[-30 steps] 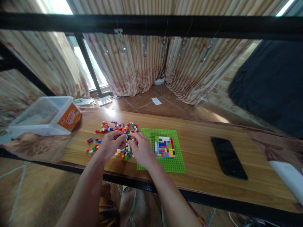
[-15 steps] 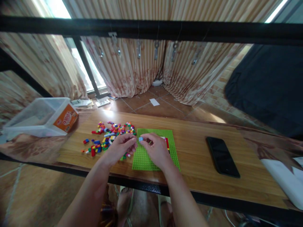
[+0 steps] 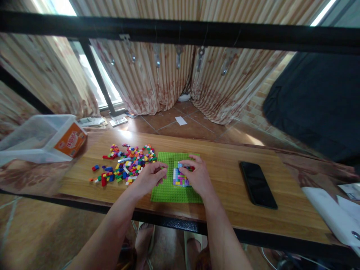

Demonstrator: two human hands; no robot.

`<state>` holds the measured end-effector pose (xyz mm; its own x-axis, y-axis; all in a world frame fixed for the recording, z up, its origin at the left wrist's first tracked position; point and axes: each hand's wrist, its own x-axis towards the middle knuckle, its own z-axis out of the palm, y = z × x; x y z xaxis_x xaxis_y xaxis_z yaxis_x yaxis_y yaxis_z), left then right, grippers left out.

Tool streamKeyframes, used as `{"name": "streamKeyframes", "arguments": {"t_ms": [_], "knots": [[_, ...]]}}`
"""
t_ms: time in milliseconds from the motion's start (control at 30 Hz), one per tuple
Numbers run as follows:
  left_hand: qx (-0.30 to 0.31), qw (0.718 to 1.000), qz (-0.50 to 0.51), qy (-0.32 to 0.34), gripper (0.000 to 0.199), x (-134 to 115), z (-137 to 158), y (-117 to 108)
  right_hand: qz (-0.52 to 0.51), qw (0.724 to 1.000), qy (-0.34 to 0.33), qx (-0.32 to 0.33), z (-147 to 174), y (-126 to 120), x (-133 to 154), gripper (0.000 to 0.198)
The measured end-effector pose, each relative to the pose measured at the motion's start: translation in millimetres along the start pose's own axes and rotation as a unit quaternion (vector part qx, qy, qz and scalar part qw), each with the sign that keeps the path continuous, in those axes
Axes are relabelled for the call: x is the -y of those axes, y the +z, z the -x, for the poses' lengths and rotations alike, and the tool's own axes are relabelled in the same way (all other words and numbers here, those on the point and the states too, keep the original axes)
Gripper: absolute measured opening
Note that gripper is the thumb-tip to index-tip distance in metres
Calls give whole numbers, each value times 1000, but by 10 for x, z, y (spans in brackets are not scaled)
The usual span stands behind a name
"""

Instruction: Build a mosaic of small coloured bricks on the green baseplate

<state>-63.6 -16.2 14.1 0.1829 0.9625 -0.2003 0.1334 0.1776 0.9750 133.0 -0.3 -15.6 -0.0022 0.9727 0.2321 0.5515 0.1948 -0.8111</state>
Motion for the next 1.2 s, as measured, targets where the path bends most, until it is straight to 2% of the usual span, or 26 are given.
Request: {"name": "streamKeyframes", "arguments": {"t_ms": [200, 467, 633, 767, 867, 1200], "knots": [[11, 999, -37, 6, 19, -6, 0, 40, -23, 1000, 11, -9, -18, 37, -38, 23], [8, 999, -36, 8, 21, 65, -19, 49, -49, 999, 23, -4, -30, -25, -49, 30], [12, 998, -47, 26, 33, 156, -51, 59, -37, 998, 47, -6, -41, 43, -43, 34], [16, 995, -92, 42, 47, 181, -58, 78, -51, 994, 94, 2, -45, 78, -3, 37], [20, 991, -123, 58, 50, 183, -50, 100, -57, 992, 114, 1, -52, 75, 18, 38], [31, 983, -162, 78, 46, 129, -5, 136, -59, 993, 101, -5, -64, 84, 53, 36]]}}
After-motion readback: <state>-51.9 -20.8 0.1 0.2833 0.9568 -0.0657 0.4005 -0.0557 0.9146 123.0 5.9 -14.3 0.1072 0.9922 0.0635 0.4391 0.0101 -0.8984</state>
